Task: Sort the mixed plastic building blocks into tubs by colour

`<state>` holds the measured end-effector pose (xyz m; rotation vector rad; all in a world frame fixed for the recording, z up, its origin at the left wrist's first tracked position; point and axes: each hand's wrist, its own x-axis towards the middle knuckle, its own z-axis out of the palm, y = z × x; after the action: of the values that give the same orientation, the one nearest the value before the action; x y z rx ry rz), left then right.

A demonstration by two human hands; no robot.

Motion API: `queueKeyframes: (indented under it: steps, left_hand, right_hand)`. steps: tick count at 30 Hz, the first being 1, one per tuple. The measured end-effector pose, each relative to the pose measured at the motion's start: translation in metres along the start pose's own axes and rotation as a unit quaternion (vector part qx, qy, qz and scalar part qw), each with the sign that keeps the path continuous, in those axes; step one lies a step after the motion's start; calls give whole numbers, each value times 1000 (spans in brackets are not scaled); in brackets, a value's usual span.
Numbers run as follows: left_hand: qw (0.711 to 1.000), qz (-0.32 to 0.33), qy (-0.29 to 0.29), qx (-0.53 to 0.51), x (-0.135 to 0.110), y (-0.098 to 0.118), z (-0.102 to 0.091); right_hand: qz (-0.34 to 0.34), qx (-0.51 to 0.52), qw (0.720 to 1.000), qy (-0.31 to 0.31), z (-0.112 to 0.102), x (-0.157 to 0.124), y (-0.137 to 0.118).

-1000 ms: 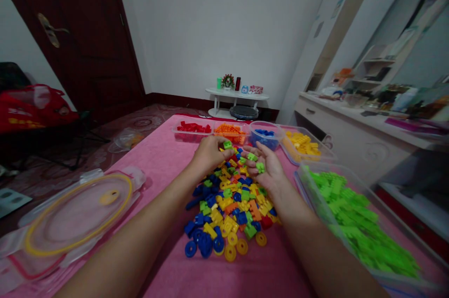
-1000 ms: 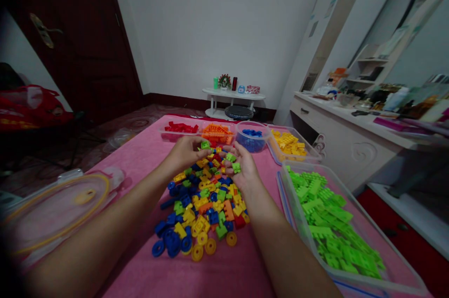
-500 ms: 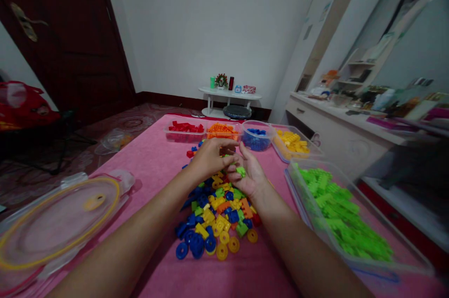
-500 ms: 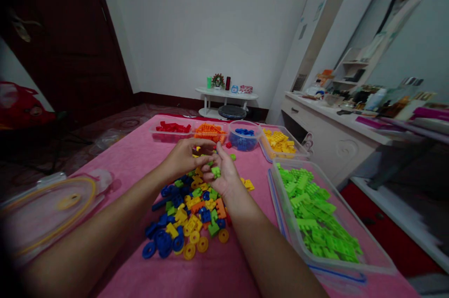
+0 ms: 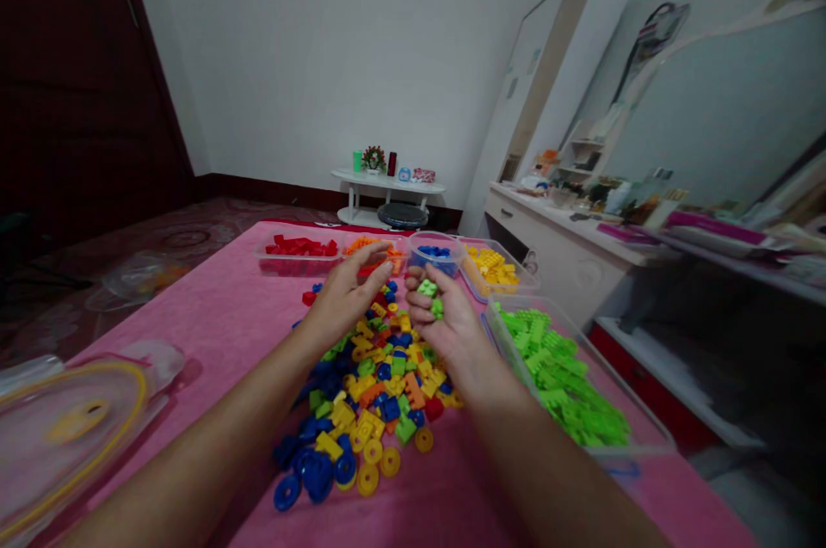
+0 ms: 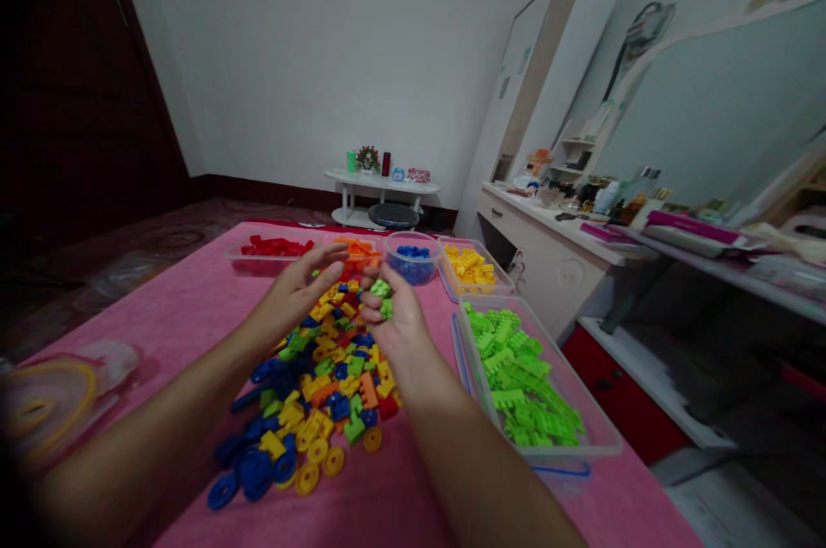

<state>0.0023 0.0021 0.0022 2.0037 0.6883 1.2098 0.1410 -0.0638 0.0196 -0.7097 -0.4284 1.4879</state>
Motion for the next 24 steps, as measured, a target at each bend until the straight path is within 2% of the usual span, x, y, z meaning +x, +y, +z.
queueKeyframes:
  steps: [2,4,5,7,9,11,12,14,16,19,21,24]
  left_hand:
    - [1000,-23,-12,8,2,-2,-4]
    - [998,-45,-37,23,2,-6,-6]
    - [997,-50,-49,29,2,-8,-6]
    - [996,-49,-65,34,1,-15,-4]
    - [994,-50,-88,31,0,-21,-1]
    - [990,-65,-126,22,-1,-26,3]
    - [986,-73,-149,17,-2,-27,5]
    - [977,-82,-197,18,-4,-26,8]
    - [966,-79,-244,42,-7,-22,10]
    - [937,-52,-333,93,-13,-14,11]
    - [915,-18,-385,121,-18,-12,12]
    - [900,21,-405,161,-24,-13,15]
  right_hand:
    - [-63,-97,993,-1,-4,-16,-33]
    - [-122,-208,970,42,-20,-31,-65]
    - [-147,-261,950,83,-32,-38,-80]
    - [-171,-367,900,163,-64,-51,-106]
    - [-166,-464,844,212,-98,-62,-125]
    - [-150,-567,770,250,-125,-70,-137]
    - [-133,-626,729,242,-132,-74,-140]
    - [-122,-722,649,204,-134,-79,-136]
    - [-137,-783,588,149,-120,-81,-120]
    - [-153,-831,531,66,-85,-77,-77]
    - [-143,-864,482,12,-65,-69,-44]
    - [-108,-908,404,-32,-50,-54,-3]
